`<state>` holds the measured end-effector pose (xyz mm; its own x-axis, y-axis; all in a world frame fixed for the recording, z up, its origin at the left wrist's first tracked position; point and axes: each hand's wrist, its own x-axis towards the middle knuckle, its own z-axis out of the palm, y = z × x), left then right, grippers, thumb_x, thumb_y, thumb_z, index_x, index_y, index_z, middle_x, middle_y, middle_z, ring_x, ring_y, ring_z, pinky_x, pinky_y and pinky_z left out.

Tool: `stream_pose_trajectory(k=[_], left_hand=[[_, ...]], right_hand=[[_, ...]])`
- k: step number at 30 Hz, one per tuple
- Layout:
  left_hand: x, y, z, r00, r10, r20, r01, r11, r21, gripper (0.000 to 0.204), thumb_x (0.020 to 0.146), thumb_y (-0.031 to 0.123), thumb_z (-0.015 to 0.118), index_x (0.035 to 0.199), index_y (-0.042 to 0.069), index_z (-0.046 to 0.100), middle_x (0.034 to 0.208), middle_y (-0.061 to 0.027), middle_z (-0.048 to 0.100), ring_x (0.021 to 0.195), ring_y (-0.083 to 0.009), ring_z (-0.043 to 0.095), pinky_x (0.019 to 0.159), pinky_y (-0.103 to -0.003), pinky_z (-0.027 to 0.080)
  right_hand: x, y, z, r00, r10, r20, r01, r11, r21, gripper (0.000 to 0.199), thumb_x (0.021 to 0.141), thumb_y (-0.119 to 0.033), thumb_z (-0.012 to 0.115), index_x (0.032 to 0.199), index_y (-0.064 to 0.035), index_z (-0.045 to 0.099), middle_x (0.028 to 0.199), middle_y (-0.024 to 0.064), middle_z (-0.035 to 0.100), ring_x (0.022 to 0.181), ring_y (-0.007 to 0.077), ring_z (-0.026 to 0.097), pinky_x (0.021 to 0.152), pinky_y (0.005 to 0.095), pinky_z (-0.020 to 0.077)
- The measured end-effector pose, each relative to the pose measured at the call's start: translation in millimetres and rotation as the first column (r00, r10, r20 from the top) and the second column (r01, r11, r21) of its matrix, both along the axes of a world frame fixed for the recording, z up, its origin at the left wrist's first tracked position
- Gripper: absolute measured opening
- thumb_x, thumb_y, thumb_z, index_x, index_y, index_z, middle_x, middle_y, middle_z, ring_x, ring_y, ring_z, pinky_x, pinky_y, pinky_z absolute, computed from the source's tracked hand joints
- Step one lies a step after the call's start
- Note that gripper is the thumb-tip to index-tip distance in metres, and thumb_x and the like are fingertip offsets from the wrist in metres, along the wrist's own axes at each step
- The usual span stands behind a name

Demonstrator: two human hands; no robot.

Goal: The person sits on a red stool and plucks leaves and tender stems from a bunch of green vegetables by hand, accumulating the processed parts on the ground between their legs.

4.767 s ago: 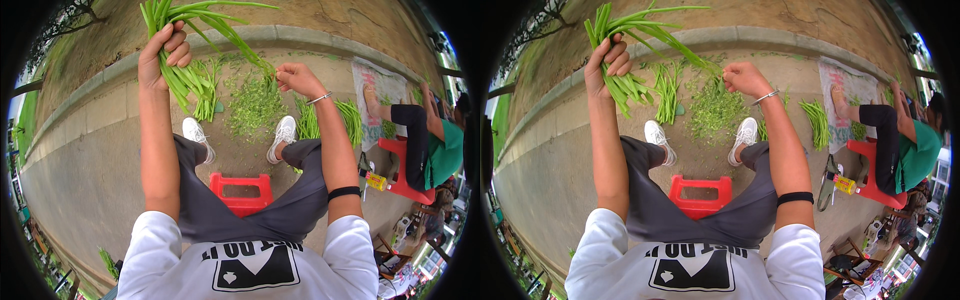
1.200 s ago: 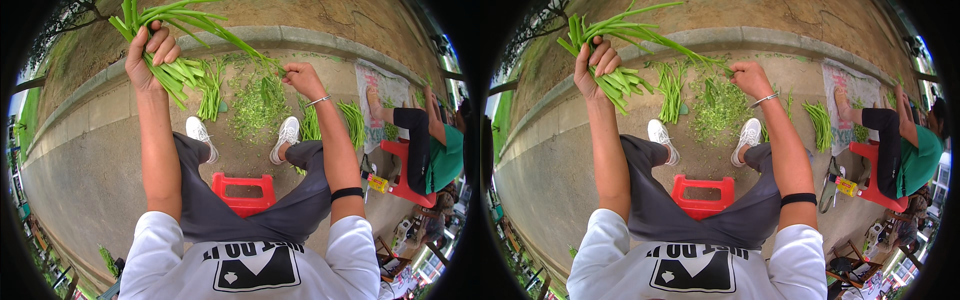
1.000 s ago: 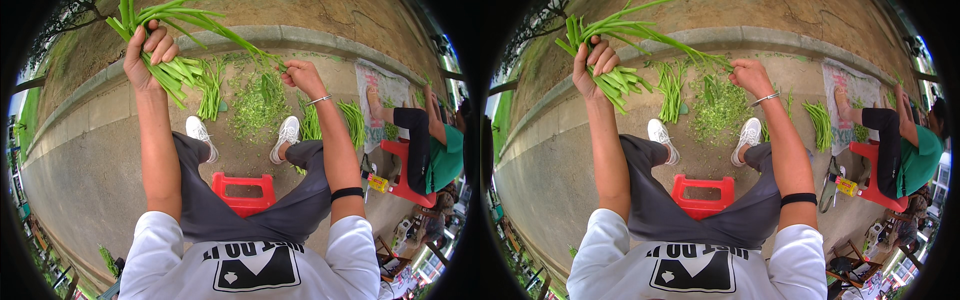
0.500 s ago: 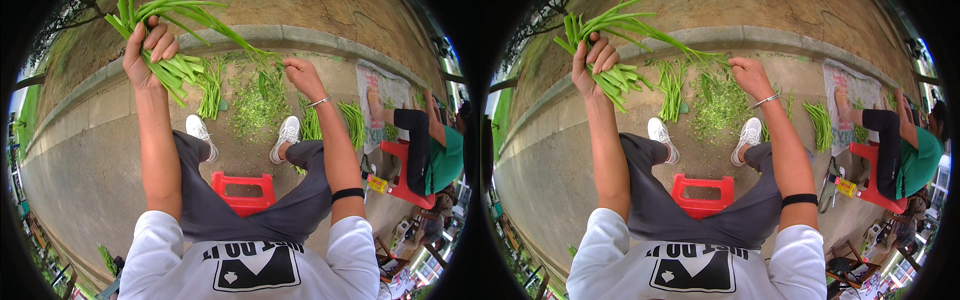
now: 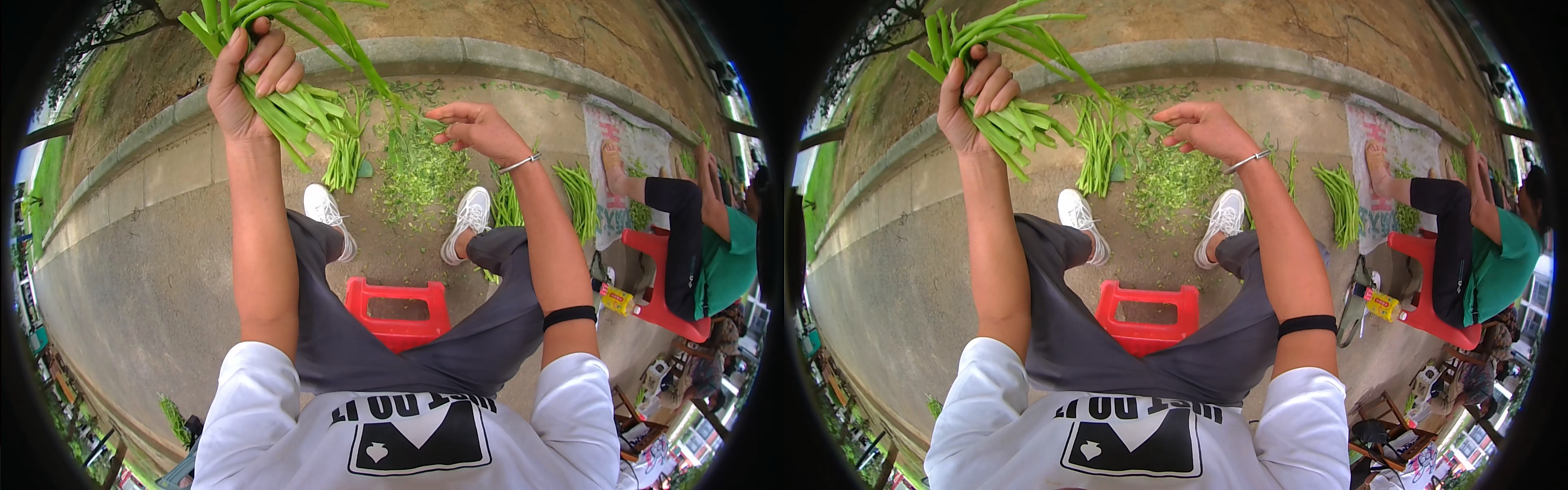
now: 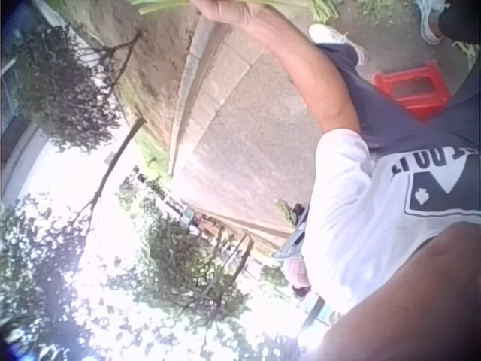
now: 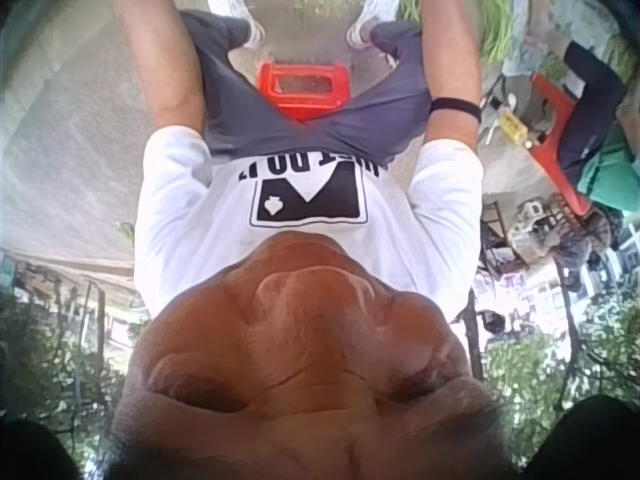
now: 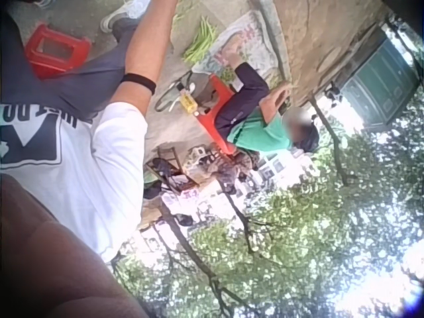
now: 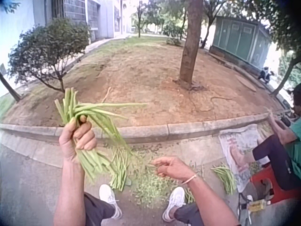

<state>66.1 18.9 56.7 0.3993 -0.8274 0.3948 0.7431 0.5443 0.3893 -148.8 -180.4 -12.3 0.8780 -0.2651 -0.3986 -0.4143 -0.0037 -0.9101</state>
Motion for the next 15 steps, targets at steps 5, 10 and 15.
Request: stream_pose_trajectory(k=[5,10,15], left_hand=[[-1.2,-0.9,-0.3,1.0,-0.011,-0.004,0.011,1.0,-0.02,0.021,0.089,0.016,0.048,0.098,-0.002,0.048,0.064,0.0021,0.038,0.047,-0.0069,0.034,0.049,-0.023,0.03],[-1.5,-2.9,-0.1,1.0,-0.017,-0.004,0.017,1.0,-0.02,0.021,0.088,0.016,0.048,0.098,-0.002,0.048,0.064,0.0021,0.038,0.046,-0.007,0.034,0.049,-0.023,0.03],[-2.0,-3.1,-0.4,1.0,-0.018,-0.001,0.018,0.999,-0.029,0.021,0.088,0.016,0.048,0.098,-0.003,0.048,0.064,0.002,0.038,0.046,-0.0072,0.034,0.049,-0.023,0.03]], right_hand=[[0.0,2.1,-1.5,0.996,0.047,0.076,-0.059,0.983,0.176,0.036,0.077,0.001,0.054,0.113,-0.0001,0.055,0.102,0.01,0.06,0.092,0.0155,0.06,0.073,0.024,0.0489],[1.4,3.6,-4.8,0.99,0.084,0.116,-0.109,0.968,0.225,0.038,0.078,-0.002,0.06,0.114,0.0024,0.053,0.097,0.0103,0.062,0.091,0.0153,0.06,0.076,0.025,0.0491],[4.0,7.0,-10.0,0.999,0.032,0.041,-0.038,0.989,0.14,0.031,0.082,-0.01,0.061,0.11,0.0031,0.055,0.087,0.0092,0.064,0.078,0.0122,0.061,0.07,0.0233,0.0506]])
